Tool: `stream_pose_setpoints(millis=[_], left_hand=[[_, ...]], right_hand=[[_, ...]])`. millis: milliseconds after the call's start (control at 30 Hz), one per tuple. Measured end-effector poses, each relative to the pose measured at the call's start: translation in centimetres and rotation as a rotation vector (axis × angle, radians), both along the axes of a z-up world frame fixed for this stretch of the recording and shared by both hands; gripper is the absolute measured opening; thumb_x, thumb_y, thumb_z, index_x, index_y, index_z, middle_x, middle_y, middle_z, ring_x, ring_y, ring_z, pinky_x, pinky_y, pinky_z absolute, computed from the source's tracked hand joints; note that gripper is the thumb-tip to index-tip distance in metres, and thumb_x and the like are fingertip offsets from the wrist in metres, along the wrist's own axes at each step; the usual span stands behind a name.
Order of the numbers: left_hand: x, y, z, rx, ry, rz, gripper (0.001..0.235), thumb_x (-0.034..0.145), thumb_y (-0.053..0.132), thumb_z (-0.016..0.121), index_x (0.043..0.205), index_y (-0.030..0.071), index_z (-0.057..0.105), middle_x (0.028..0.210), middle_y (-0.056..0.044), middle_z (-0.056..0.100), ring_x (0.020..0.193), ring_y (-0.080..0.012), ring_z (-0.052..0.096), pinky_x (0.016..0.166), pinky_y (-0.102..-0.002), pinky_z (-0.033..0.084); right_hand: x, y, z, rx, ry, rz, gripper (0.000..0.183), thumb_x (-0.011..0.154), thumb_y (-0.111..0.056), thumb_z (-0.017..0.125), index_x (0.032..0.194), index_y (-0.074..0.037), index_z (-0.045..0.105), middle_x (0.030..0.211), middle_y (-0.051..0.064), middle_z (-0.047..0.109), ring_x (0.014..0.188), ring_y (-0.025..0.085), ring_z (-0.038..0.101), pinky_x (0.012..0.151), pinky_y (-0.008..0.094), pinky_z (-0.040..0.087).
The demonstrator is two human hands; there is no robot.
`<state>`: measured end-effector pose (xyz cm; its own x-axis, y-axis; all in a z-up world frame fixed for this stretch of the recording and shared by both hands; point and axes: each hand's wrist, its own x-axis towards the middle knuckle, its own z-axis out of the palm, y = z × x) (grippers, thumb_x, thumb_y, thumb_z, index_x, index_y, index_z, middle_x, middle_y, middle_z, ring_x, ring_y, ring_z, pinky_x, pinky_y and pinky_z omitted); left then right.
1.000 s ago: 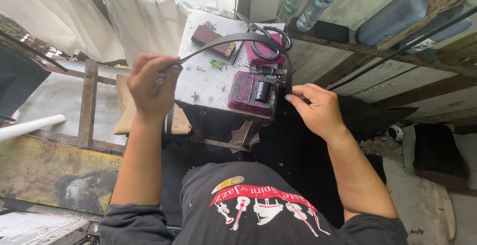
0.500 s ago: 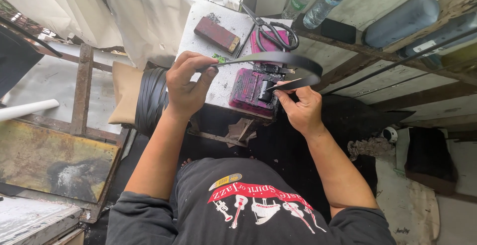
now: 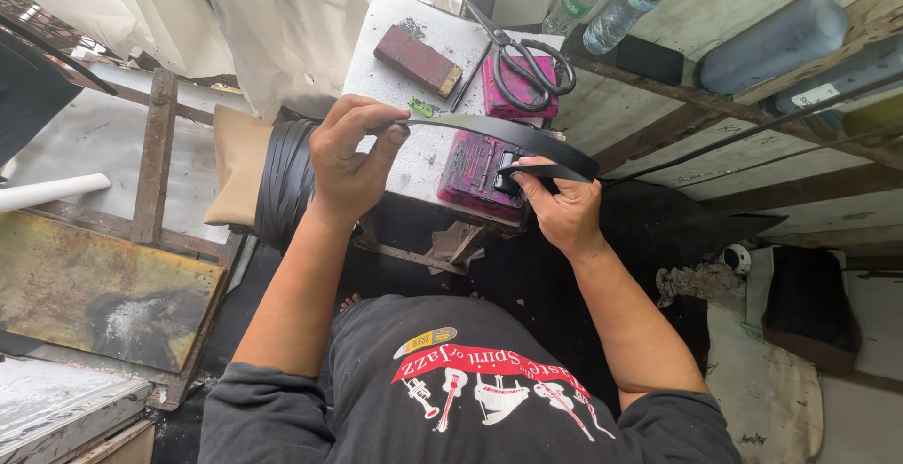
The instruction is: Applying edge paint to long leather strips using an applicator and hanging them on a rack to dry.
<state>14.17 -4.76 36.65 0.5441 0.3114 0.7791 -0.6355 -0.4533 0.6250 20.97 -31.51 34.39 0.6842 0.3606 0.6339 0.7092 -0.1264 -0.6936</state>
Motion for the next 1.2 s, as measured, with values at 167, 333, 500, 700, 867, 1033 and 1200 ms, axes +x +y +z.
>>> stream_pose_setpoints(millis=[167,333,500,700,867,1033,1200], left_hand=[[-0.2,0.5,0.1,0.003,0.007,-0.004,0.016,0.102,0.016,0.068,0.101,0.003,0.077,0.08,-0.007,0.066,0.069,-0.0173,0.067,0.063,-0.03,0.059],[-0.4,1.0,0.1,0.011,0.013,0.018,0.015,0.103,0.016,0.068,0.102,0.003,0.077,0.082,-0.007,0.067,0.07,-0.0172,0.068,0.064,-0.03,0.06],[-0.7,1.9,-0.1,0.022,0.01,0.037,0.018,0.104,0.018,0.068,0.101,0.002,0.076,0.082,-0.007,0.067,0.069,-0.0172,0.068,0.063,-0.03,0.059],[-1.3,3.1,0.1,0.019,0.021,0.062,0.018,0.105,0.018,0.068,0.102,0.002,0.077,0.081,-0.007,0.065,0.067,-0.0166,0.066,0.06,-0.03,0.058],[-1.7,4.3,0.1,0.052,0.006,0.093,0.019,0.106,0.017,0.067,0.104,0.001,0.076,0.081,-0.008,0.065,0.064,-0.0138,0.062,0.058,-0.028,0.056],[-2.3,5.3,0.3,0.062,0.019,0.136,0.022,0.108,0.022,0.067,0.104,0.002,0.077,0.079,-0.007,0.065,0.06,-0.0118,0.056,0.054,-0.026,0.051],[-2.8,6.6,0.2,0.074,0.024,0.151,0.023,0.109,0.022,0.067,0.104,0.002,0.077,0.08,-0.007,0.064,0.061,-0.0123,0.056,0.054,-0.026,0.051]], right_hand=[[1.2,-1.4,-2.5,-0.017,-0.048,-0.004,0.011,0.089,0.002,0.083,0.099,-0.002,0.08,0.083,0.011,0.07,0.078,0.022,0.069,0.075,0.033,0.053],[0.4,-0.8,1.1,-0.091,-0.099,0.007,0.013,0.089,0.002,0.083,0.101,-0.004,0.081,0.086,0.011,0.071,0.08,0.028,0.07,0.077,0.034,0.053],[0.7,-1.2,2.1,-0.177,-0.148,0.04,0.012,0.09,0.002,0.081,0.1,-0.004,0.081,0.085,0.011,0.07,0.077,0.029,0.067,0.076,0.035,0.052],[1.1,-1.0,2.9,-0.278,-0.215,0.074,0.012,0.091,0.0,0.079,0.102,-0.005,0.08,0.083,0.011,0.068,0.076,0.029,0.064,0.077,0.036,0.05],[1.3,-1.1,3.0,-0.332,-0.197,0.108,0.011,0.091,-0.001,0.08,0.102,-0.006,0.079,0.082,0.008,0.07,0.078,0.027,0.064,0.077,0.035,0.047],[2.0,-1.4,2.3,-0.365,-0.217,0.134,0.007,0.09,0.0,0.08,0.095,-0.004,0.076,0.08,0.009,0.07,0.077,0.028,0.063,0.075,0.036,0.047],[2.3,-1.5,2.0,-0.401,-0.181,0.141,0.013,0.09,0.0,0.08,0.101,-0.007,0.077,0.087,0.005,0.072,0.083,0.023,0.065,0.08,0.034,0.048]])
